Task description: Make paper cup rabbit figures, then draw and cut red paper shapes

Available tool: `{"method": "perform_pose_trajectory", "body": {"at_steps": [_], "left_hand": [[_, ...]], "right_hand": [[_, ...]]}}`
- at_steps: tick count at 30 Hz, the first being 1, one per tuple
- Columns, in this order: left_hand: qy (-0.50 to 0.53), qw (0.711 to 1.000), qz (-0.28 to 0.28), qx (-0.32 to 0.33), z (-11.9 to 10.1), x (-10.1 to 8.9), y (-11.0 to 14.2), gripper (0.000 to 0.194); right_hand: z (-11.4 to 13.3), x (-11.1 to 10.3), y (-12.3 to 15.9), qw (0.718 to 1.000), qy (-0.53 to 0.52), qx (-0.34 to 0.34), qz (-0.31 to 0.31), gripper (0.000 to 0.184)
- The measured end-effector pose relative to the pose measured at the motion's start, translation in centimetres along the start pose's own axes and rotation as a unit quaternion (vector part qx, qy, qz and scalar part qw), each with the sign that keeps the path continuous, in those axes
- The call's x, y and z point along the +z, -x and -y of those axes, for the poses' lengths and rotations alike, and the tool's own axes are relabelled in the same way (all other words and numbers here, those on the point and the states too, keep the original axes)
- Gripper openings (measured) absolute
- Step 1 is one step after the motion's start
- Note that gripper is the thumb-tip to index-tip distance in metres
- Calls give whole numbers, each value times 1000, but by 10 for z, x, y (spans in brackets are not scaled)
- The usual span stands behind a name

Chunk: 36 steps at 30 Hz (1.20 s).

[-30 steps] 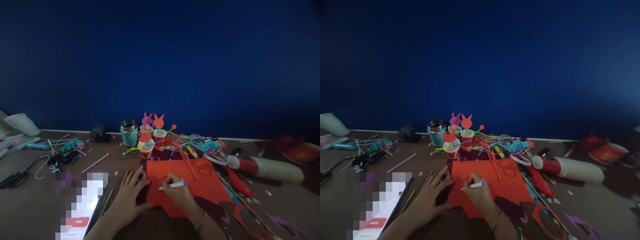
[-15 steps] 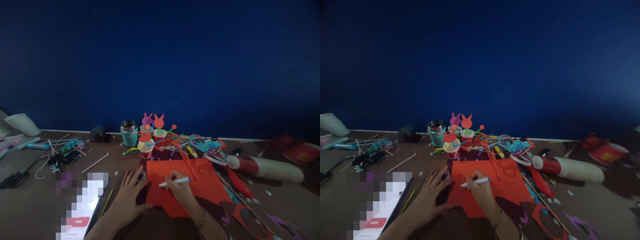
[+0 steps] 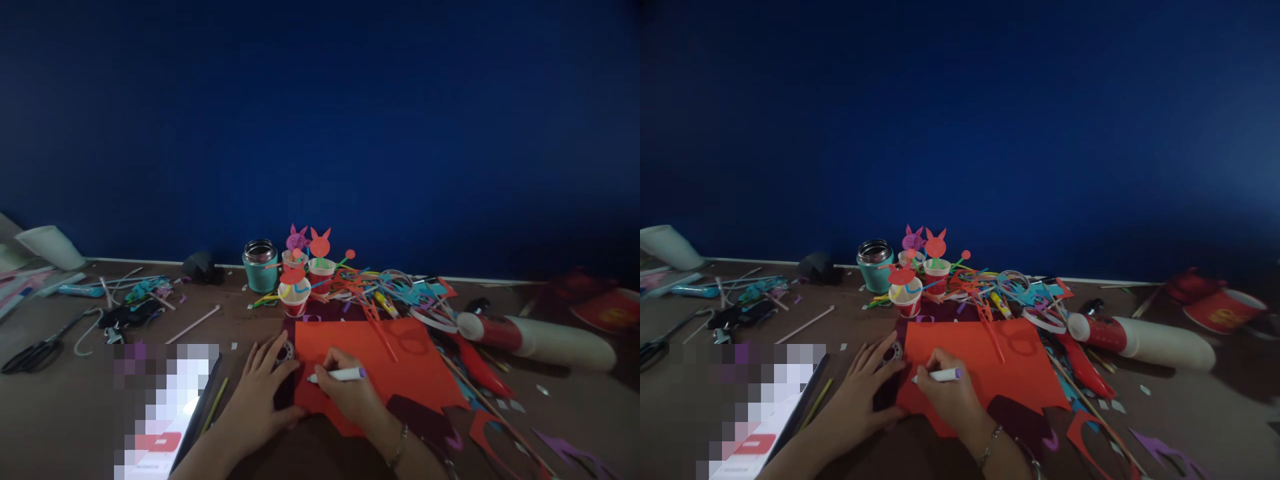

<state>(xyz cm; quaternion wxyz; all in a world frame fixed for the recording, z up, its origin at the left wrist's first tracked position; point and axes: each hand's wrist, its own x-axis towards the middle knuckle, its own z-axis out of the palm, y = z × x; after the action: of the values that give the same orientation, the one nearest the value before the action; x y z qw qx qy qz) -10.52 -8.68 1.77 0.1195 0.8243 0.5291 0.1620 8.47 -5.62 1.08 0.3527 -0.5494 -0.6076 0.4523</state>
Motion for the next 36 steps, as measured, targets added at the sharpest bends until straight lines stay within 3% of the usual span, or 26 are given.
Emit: {"method": "perform_pose_trajectory", "body": {"at_steps": [11,17,26,36], "left_hand": [[8,1000,18,-10,-2,-2,-1,59],[1,1000,1,-4,-1,0,-1,58],[1,1000,23,-18,-1,0,-1,56],[1,1000,15,-8,0,-1,1,59]], "right_hand": [[-4,0,1,1000,7,-18,11,22],[2,-1,3,999,-24,-18,26,22],[-1,1,2,1000,15,-13,14,22],[0,0,3,1000,-11,-16,5,22]]}}
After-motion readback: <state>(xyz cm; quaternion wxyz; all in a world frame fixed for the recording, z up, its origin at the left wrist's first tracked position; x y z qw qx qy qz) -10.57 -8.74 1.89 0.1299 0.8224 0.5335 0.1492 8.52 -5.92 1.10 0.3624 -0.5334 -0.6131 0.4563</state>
